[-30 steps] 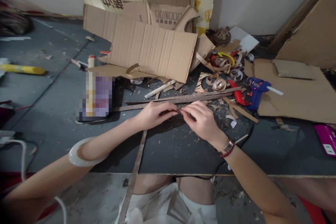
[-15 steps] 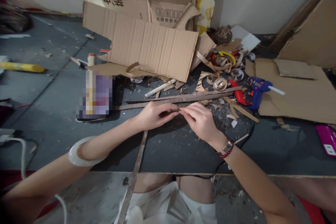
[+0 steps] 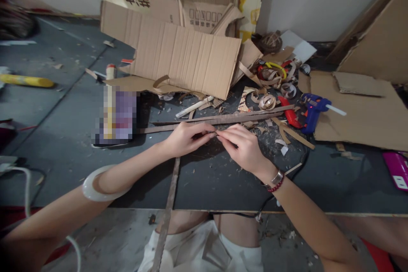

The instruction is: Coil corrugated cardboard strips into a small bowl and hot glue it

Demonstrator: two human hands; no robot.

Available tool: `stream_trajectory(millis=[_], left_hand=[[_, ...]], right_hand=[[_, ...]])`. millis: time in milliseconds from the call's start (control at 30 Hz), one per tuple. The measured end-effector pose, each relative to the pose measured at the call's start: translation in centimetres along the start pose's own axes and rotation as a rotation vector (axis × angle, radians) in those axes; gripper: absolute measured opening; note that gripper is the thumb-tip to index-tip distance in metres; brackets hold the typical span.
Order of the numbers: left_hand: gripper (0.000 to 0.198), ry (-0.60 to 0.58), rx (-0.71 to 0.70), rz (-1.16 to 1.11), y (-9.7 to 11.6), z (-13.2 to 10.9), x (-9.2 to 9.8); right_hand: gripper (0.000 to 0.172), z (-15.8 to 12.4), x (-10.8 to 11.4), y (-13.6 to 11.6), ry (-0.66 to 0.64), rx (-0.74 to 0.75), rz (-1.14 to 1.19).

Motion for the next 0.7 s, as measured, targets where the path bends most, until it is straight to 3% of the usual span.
stream_trajectory(millis=[233, 700], left_hand=[[0.016, -0.018, -0.043, -0.020, 0.06, -0.01, -0.07], [0.016, -0.050, -0.089, -0.076, 0.84, 0.20, 0.05]], right_hand=[[0.021, -0.14, -0.05, 0.02, 0.025, 0.056, -0.065], [0.013, -0.25, 0.20, -0.17, 0.095, 0.021, -0.104]])
Point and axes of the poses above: each hand's wrist, its own z-axis towards the middle knuckle, its own x-axis out of the back of the hand, y = z × x, the point moved 4 cm from there along z, towards the middle knuckle, and after that the axes turned 5 degrees about x, right-handed, at the moved point
